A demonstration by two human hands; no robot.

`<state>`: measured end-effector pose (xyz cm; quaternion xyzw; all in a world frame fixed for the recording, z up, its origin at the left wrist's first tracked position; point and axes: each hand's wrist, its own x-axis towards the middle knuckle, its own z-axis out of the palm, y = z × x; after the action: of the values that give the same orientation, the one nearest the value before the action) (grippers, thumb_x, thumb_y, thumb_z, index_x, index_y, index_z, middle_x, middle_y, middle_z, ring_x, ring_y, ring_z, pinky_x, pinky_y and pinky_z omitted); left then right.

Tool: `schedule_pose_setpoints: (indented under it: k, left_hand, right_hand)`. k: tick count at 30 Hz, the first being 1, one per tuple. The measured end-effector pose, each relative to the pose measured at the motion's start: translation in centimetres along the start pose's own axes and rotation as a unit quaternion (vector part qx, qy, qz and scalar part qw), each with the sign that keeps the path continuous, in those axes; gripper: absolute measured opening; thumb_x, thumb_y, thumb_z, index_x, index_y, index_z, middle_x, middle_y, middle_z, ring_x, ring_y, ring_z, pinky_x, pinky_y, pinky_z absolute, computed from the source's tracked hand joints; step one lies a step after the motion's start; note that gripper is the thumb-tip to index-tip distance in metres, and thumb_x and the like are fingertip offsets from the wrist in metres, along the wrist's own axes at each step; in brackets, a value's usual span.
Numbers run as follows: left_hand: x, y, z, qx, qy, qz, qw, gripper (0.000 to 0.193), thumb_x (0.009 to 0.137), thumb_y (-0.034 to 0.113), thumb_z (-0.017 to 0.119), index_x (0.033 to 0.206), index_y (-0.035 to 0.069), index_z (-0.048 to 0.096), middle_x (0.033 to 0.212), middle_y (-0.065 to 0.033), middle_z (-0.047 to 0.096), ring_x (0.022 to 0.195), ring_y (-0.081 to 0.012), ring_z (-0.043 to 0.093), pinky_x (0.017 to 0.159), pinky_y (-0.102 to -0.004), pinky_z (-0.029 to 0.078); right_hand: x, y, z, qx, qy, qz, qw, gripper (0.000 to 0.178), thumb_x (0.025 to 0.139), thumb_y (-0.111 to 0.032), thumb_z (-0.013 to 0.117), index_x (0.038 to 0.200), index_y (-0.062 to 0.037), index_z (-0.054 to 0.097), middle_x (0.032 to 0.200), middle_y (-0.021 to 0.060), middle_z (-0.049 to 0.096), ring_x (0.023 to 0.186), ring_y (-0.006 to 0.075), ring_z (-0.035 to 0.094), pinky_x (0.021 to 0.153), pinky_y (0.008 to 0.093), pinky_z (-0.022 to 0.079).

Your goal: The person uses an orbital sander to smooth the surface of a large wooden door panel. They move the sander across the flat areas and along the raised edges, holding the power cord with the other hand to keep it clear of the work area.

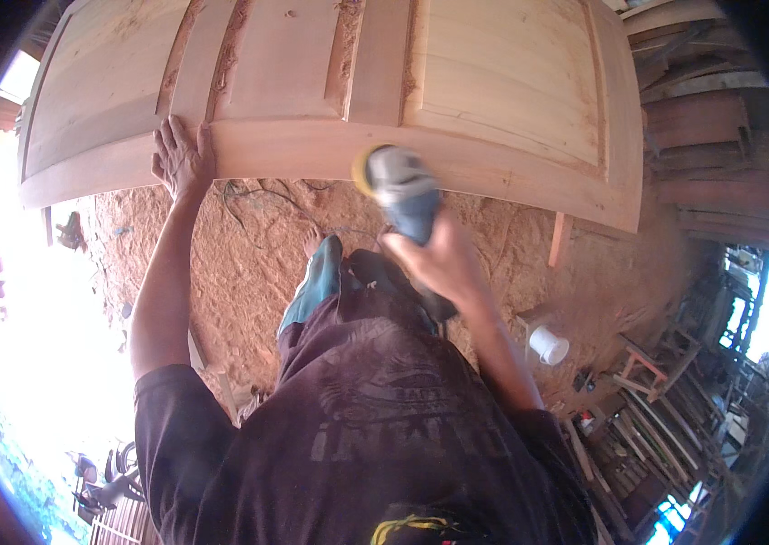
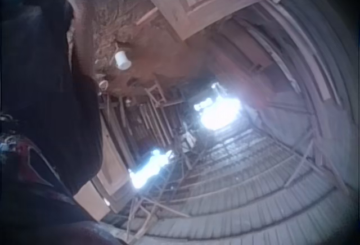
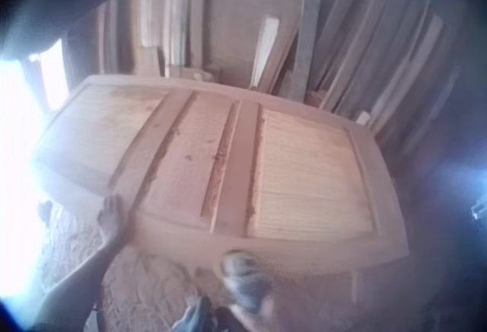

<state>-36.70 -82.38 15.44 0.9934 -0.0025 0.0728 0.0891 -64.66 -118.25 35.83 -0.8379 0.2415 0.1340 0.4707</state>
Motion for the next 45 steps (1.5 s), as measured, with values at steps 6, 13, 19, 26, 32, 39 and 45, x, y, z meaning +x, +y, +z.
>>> schedule_pose_setpoints:
  k: [6,13,19,26,32,39,45]
  left_hand:
    - [-0.1,0.5,0.2,-0.011,0.012,0.011,1.000,0.091,0.112,0.071,0.040,0.173,0.004,0.034,0.181,-0.0197,0.034,0.169,-0.0406,0.025,0.131,-0.0629,0.023]
    - [-0.3,0.3,0.2,-0.017,0.011,0.003,1.000,0.093,0.111,0.072,0.041,0.174,0.005,0.033,0.181,-0.0187,0.033,0.171,-0.0387,0.022,0.132,-0.0622,0.021]
    - [-0.1,-0.4,0.4,0.009,0.007,0.010,1.000,0.093,0.112,0.073,0.040,0.175,0.005,0.033,0.181,-0.0182,0.034,0.170,-0.0388,0.025,0.132,-0.0618,0.021]
    - [1.2,-2.6,2.9,0.028,0.023,0.016,0.999,0.093,0.112,0.075,0.036,0.176,0.009,0.032,0.183,-0.0157,0.032,0.170,-0.0370,0.024,0.133,-0.0611,0.021]
    - [1.6,-3.4,3.0,0.030,0.002,-0.007,1.000,0.094,0.111,0.078,0.032,0.178,0.012,0.030,0.185,-0.0122,0.029,0.172,-0.0340,0.021,0.135,-0.0584,0.018]
    - [2.5,-5.6,3.4,0.031,-0.025,-0.013,0.999,0.097,0.110,0.080,0.029,0.180,0.013,0.023,0.188,-0.0136,0.021,0.173,-0.0339,0.016,0.136,-0.0571,0.016]
    - [2.6,-4.8,2.5,0.034,-0.044,-0.016,0.998,0.094,0.112,0.076,0.035,0.180,0.012,0.022,0.188,-0.0160,0.019,0.173,-0.0340,0.016,0.133,-0.0602,0.023]
  right_hand:
    - [2.4,-1.7,7.7,-0.115,0.043,-0.052,0.991,0.056,0.087,-0.026,0.085,0.128,0.0046,0.063,0.110,0.0306,0.076,0.104,0.0484,0.078,0.090,0.0573,0.061]
    - [-1.1,2.9,2.6,-0.118,0.122,-0.010,0.985,0.059,0.085,-0.030,0.088,0.126,0.0055,0.063,0.110,0.0319,0.076,0.105,0.0505,0.077,0.091,0.0586,0.060]
    - [-3.5,5.5,-2.4,-0.125,0.155,0.067,0.978,0.064,0.087,-0.029,0.089,0.133,0.0069,0.062,0.114,0.0308,0.077,0.106,0.0456,0.078,0.091,0.0529,0.061]
    - [-5.1,9.7,-7.9,-0.087,0.192,0.090,0.973,0.066,0.085,-0.030,0.089,0.132,0.0065,0.061,0.115,0.0317,0.075,0.107,0.0470,0.077,0.092,0.0544,0.060]
    - [-5.9,14.0,-13.5,-0.085,0.242,0.111,0.960,0.061,0.086,-0.031,0.088,0.128,0.0069,0.068,0.106,0.0261,0.080,0.101,0.0422,0.080,0.089,0.0516,0.061]
    - [-6.6,19.8,-21.1,-0.028,0.248,0.178,0.952,0.056,0.086,-0.034,0.088,0.124,0.0035,0.073,0.108,0.0216,0.080,0.100,0.0322,0.079,0.088,0.0469,0.061]
    - [-7.8,25.2,-27.7,0.047,0.281,0.253,0.925,0.054,0.085,-0.041,0.090,0.121,-0.0036,0.074,0.100,0.0099,0.077,0.087,0.0217,0.075,0.080,0.0397,0.059]
